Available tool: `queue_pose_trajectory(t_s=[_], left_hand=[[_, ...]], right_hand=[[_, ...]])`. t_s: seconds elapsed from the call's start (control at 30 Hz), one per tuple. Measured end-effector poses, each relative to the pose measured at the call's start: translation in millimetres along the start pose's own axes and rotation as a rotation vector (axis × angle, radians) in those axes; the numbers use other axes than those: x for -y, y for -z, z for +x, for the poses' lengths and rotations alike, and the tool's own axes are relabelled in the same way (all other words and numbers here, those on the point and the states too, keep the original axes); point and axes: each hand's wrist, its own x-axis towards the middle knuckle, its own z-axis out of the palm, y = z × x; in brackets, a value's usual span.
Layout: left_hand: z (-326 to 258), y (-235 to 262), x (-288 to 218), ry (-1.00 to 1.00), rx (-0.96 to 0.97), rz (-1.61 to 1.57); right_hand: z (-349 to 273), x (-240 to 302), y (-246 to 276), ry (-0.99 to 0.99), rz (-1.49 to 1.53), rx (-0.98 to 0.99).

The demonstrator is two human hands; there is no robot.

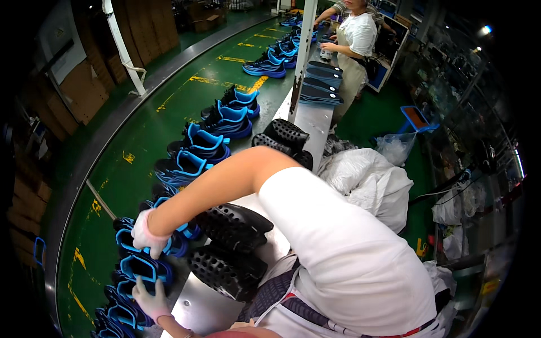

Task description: The person picks up black shoe soles from a stack and places them into blue and black shoes on an assembly line.

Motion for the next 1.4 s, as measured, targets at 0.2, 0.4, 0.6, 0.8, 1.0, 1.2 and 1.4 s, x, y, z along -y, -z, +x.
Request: queue_pose_trajectory(t_s=[0.2, 0.4, 0.6, 0.8, 1.0, 1.2, 1.4], left_hand=[[13, -11, -16, 0.045, 0.049, 0.235], [39, -8, -14, 0.208, 0.282, 0.215], [35, -21, 3, 0.111, 0.268, -0.022], [16, -42, -25, -0.068, 0.257, -0.125], [46, -59, -77, -0.074, 0.387, 0.031], [62, -54, -53, -0.052, 0.362, -0.038], [53, -57, -48, 0.000, 0.333, -0.047]], right_hand=[[99, -10, -50, -0.010, -0.183, 0.194], [138, -16, -87, -0.016, -0.279, 0.346], [127, -24, -103, 0.008, -0.336, 0.273], [99, -72, -134, -0.005, -0.447, 0.358], [38, -115, -118, -0.283, -0.226, 0.531], [-84, -37, 17, -0.363, -0.169, 0.242], [-256, 17, 165, -0.640, -0.395, -0.871]])
